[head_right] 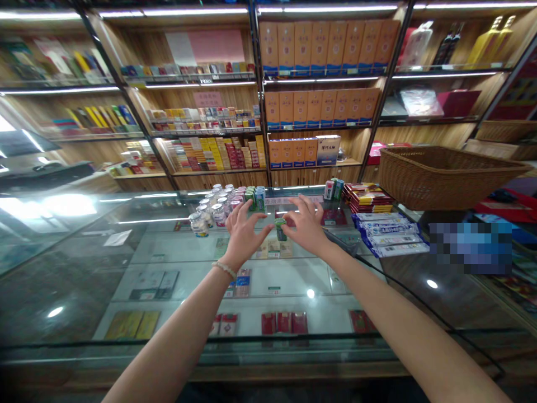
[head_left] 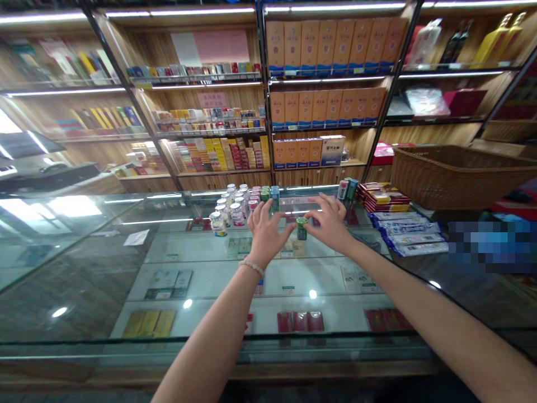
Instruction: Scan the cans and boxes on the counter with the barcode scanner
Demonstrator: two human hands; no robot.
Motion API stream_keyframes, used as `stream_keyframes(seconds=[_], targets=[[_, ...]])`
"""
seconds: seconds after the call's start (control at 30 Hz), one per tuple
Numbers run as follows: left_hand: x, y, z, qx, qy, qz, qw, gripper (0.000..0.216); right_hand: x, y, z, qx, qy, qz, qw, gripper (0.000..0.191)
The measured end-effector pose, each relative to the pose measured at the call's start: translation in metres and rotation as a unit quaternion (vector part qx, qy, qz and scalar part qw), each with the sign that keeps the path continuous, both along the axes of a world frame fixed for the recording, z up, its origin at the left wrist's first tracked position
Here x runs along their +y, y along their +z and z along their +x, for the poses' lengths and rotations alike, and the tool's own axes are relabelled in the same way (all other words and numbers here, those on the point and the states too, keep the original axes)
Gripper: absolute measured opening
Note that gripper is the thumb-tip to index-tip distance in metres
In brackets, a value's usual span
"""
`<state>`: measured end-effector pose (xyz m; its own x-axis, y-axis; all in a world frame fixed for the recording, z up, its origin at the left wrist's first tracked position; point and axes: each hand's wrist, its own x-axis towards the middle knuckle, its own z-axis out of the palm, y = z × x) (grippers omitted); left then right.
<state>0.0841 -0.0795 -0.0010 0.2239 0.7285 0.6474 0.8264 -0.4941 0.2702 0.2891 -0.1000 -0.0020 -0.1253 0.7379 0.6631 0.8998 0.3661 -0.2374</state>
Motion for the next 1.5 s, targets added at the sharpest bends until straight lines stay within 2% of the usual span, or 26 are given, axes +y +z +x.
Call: stream_keyframes(seconds=[0.1, 0.23, 0.47, 0.8, 1.0, 1.23, 1.37, 1.5], targets=[[0.004, 0.002, -0.004, -0.032, 0.063, 0.02, 0.997, 0.037, 0.013, 0.003, -0.002, 0.008, -0.006, -0.001, 1.0, 0.016], [0.006, 0.004, -0.009, -0.058, 0.106, 0.034, 0.992, 0.039, 0.028, 0.005, -0.012, 0.021, -0.007, -0.003, 1.0, 0.015], [0.013, 0.007, -0.014, -0.15, 0.117, 0.049, 0.981, 0.034, 0.048, 0.002, -0.036, 0.033, 0.019, -0.01, 0.999, 0.017], [0.019, 0.015, -0.031, -0.232, 0.153, 0.09, 0.956, 0.038, 0.088, -0.006, -0.076, 0.053, 0.005, -0.035, 0.998, 0.018], [0.023, 0.013, -0.034, -0.2, 0.162, 0.113, 0.96, 0.038, 0.103, -0.014, -0.084, 0.065, 0.004, -0.029, 0.997, 0.019], [0.024, 0.011, -0.041, -0.139, 0.163, 0.129, 0.968, 0.038, 0.105, -0.023, -0.089, 0.061, 0.004, -0.014, 0.998, 0.026], [0.026, 0.008, -0.041, -0.129, 0.166, 0.115, 0.971, 0.038, 0.103, -0.023, -0.086, 0.059, -0.013, 0.007, 0.998, 0.042], [0.027, 0.007, -0.04, -0.114, 0.171, 0.103, 0.973, 0.04, 0.095, -0.026, -0.081, -0.025, 0.003, 0.052, 0.998, 0.054]])
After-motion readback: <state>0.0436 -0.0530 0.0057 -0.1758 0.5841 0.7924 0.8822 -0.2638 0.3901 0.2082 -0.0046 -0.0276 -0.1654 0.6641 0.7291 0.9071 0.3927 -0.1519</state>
